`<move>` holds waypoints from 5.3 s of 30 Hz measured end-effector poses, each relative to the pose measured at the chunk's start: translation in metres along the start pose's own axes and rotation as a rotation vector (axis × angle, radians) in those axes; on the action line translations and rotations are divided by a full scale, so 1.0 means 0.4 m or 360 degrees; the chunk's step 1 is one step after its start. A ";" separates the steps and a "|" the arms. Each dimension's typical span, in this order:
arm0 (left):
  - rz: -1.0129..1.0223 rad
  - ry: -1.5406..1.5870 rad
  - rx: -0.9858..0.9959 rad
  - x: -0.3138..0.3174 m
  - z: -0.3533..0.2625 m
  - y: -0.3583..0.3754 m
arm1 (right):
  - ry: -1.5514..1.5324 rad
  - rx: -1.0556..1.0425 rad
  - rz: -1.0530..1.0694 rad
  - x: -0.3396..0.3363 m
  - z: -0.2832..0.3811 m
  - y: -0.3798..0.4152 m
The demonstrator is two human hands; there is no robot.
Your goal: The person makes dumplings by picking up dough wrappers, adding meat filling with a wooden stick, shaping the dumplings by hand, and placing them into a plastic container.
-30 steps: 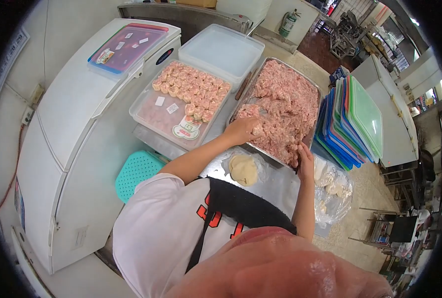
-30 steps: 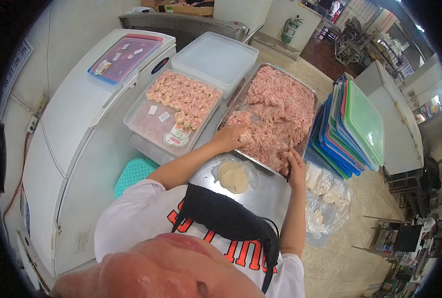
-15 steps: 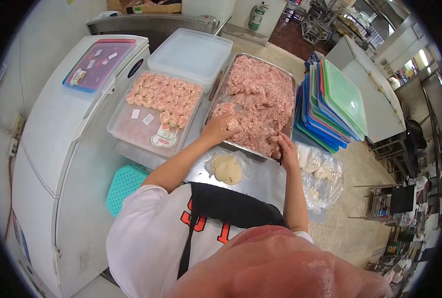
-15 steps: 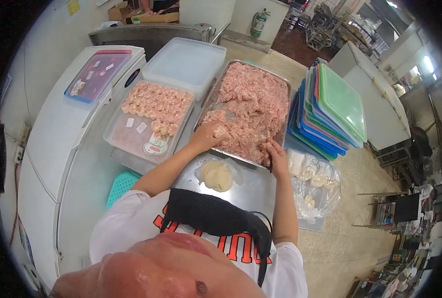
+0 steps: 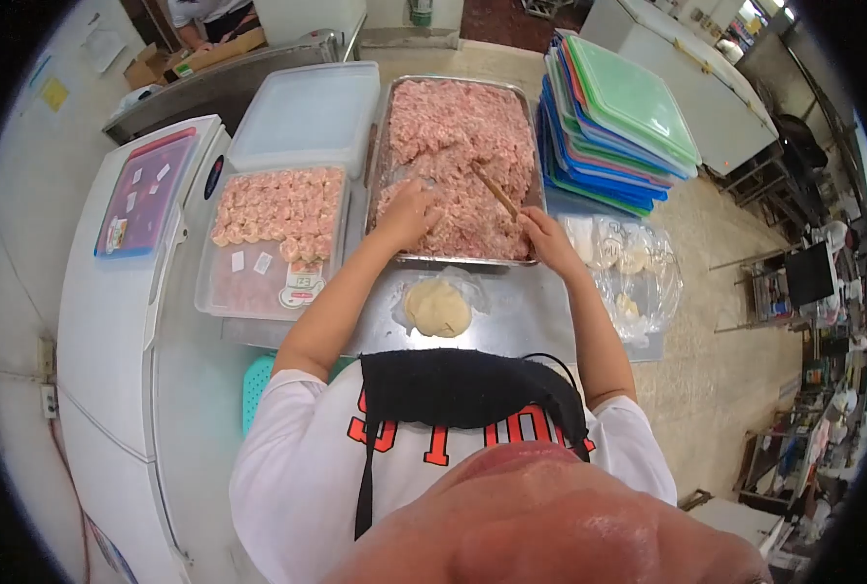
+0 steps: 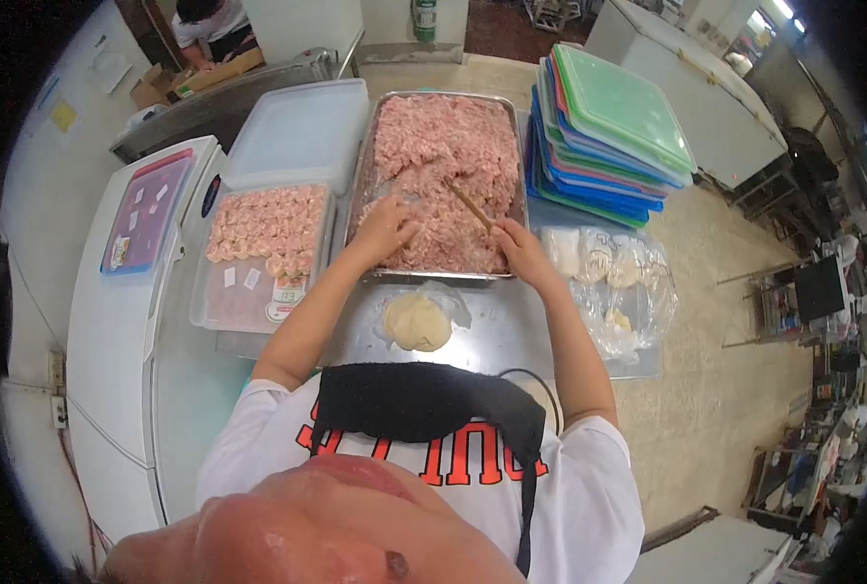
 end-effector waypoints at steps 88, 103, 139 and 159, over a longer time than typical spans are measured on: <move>0.0023 0.1772 -0.0863 0.062 -0.119 0.379 | 0.2455 -0.0709 0.0457 0.171 0.284 0.030; 0.0029 0.1425 -0.0807 -0.003 -0.056 0.453 | 0.2248 -0.0915 0.0316 0.298 0.283 -0.109; -0.0162 0.1439 -0.0893 -0.059 -0.060 0.490 | 0.2142 -0.0942 0.0462 0.304 0.285 -0.041; 0.0062 0.1644 -0.0721 0.012 -0.095 0.437 | 0.1676 -0.0802 0.0328 0.275 0.163 -0.048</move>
Point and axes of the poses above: each hand's wrist, its own y-axis away from the middle knuckle, its own x-axis out of the palm, z = x × y, the point moved 7 cm from there along -y, towards the middle knuckle, and after that the axes turned 9 degrees about -y, right-handed, at the moved point
